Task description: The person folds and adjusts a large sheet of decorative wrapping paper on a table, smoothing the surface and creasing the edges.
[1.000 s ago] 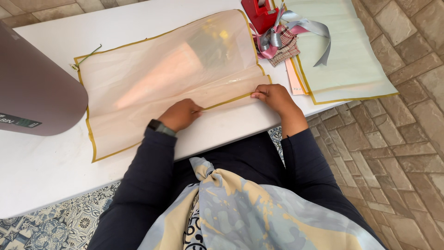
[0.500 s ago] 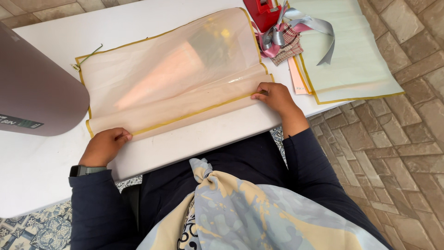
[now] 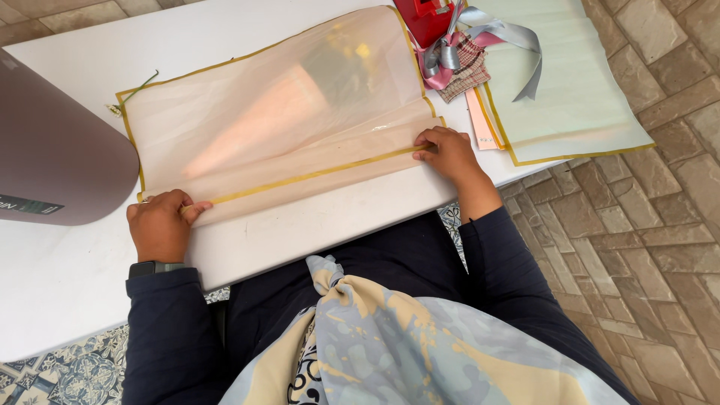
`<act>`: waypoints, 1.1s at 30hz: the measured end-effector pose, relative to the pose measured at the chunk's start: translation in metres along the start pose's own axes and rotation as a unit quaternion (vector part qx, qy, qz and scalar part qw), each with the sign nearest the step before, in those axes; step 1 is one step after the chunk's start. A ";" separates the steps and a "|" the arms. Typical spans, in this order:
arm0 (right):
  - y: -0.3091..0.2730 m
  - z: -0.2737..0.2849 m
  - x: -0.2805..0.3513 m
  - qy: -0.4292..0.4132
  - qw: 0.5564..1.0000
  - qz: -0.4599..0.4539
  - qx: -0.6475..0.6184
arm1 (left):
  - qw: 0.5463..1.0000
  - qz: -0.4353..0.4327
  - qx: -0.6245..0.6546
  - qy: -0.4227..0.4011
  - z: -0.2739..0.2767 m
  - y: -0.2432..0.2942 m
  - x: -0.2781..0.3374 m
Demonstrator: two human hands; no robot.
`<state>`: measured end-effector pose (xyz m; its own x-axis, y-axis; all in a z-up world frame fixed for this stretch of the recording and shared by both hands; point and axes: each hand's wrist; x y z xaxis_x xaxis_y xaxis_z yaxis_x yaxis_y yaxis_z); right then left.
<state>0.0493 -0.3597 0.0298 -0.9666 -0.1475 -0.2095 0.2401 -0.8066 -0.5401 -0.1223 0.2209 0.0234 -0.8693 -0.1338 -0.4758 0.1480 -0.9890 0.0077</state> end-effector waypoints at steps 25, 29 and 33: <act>0.000 0.001 0.007 0.035 0.996 -0.010 0.083 | 0.999 -0.007 0.030 0.034 -0.027 -0.022 -0.025; 0.002 -0.001 0.006 0.029 0.996 -0.022 0.079 | 0.989 -0.044 0.012 0.139 -0.021 -0.018 -0.027; -0.007 0.004 0.008 0.033 0.997 -0.032 0.069 | 0.985 -0.065 -0.033 0.155 -0.024 -0.004 -0.026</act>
<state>0.0398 -0.3580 0.0352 -0.9703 -0.0584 -0.2346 0.1589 -0.8853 -0.4369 -0.0893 0.2295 0.0149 -0.6981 0.0293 -0.7154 0.0845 -0.9888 -0.1230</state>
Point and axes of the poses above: each hand's wrist, its own x-axis away from the middle knuckle, its own z-axis out of the back of the hand, y = z × x, and after that the axes turned 14 degrees about y, right-handed
